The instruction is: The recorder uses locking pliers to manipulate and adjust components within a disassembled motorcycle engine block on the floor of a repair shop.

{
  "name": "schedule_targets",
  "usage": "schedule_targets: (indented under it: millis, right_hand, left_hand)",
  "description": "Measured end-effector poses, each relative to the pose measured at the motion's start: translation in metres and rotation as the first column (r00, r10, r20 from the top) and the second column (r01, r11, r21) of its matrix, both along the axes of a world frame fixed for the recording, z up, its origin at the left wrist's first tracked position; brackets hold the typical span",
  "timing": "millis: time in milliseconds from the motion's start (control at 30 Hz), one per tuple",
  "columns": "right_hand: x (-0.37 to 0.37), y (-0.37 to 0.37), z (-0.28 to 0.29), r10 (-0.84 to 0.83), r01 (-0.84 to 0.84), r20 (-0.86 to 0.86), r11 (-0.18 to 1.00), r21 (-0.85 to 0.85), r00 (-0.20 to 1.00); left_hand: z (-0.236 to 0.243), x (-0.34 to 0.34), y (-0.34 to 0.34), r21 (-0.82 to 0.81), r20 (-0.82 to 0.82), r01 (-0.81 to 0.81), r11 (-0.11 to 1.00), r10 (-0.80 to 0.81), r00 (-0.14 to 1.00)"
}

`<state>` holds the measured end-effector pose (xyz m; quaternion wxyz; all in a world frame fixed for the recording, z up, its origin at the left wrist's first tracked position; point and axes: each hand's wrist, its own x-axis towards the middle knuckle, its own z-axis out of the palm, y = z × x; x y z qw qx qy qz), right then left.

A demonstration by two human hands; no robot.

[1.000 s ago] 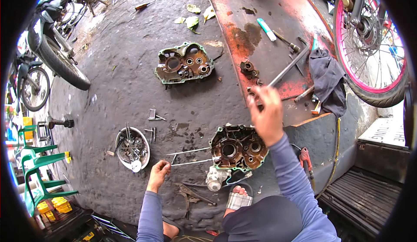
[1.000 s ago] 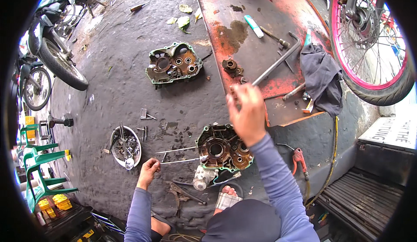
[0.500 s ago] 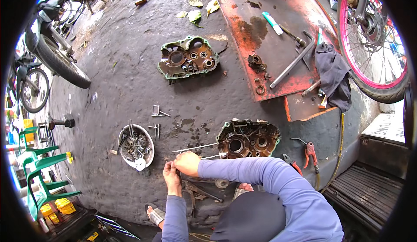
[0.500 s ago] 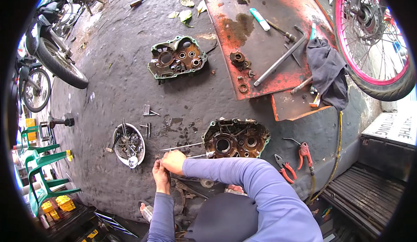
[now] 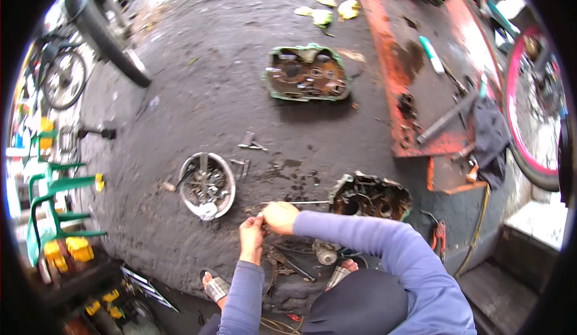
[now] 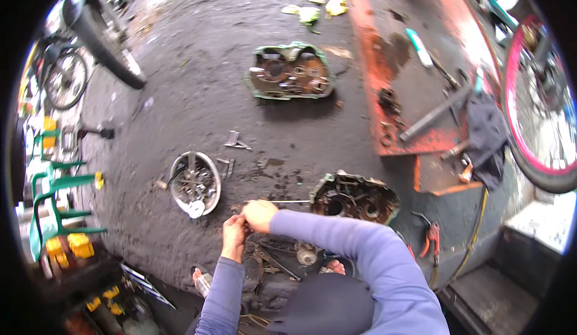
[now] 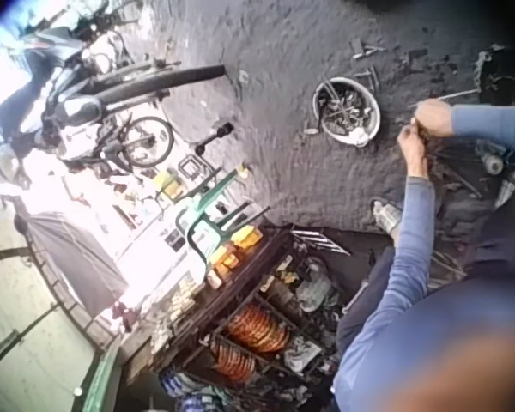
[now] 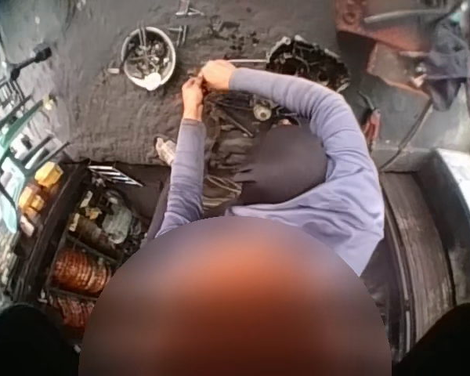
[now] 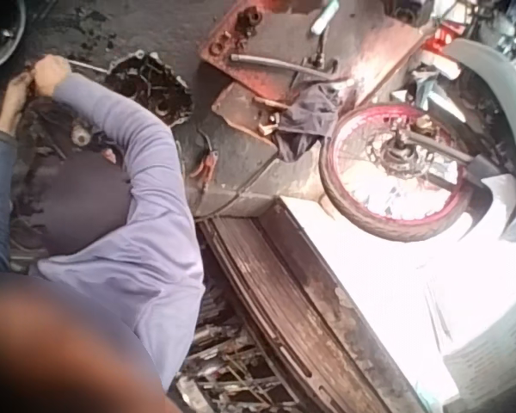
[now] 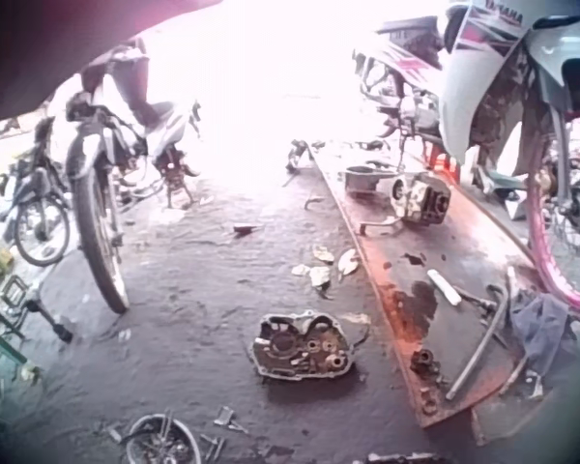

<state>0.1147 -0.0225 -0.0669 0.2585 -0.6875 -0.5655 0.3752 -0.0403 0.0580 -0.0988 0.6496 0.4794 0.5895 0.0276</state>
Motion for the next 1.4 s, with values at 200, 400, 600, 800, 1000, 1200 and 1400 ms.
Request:
schedule_targets:
  millis: [200,400,600,800,1000,1200,1400]
  right_hand:
    - [-0.009,-0.031,-0.018,-0.126,0.099,0.177,0.984,0.151,0.976]
    - [-0.024,-0.025,-0.019,-0.088,0.052,0.220,0.985,0.165,0.971]
    - [-0.028,-0.018,-0.009,-0.075,0.032,0.274,0.987,0.158,0.959]
    - [-0.017,-0.024,-0.013,-0.054,-0.004,0.404,0.990,0.142,0.913]
    - [-0.023,-0.020,-0.014,-0.084,0.046,0.304,0.990,0.131,0.949]
    - [-0.017,-0.021,-0.029,-0.072,0.059,0.273,0.997,0.057,0.959]
    - [-0.015,-0.017,-0.013,-0.065,0.033,0.359,0.995,0.095,0.931]
  left_hand:
    - [0.014,0.010,-0.006,0.401,-0.065,0.536,0.743,-0.560,0.826]
    - [-0.008,-0.009,0.013,0.433,-0.001,0.583,0.688,-0.646,0.763]
    - [-0.029,-0.011,0.021,-0.029,0.093,0.457,0.889,-0.453,0.887]
    - [0.000,0.008,0.002,0.639,-0.101,0.551,0.536,-0.652,0.752]
    - [-0.003,-0.002,0.005,0.472,-0.005,0.534,0.702,-0.603,0.797]
    - [0.000,0.011,0.003,0.238,-0.026,0.499,0.834,-0.508,0.861]
    - [-0.008,0.013,0.008,0.308,-0.156,0.584,0.751,-0.566,0.810]
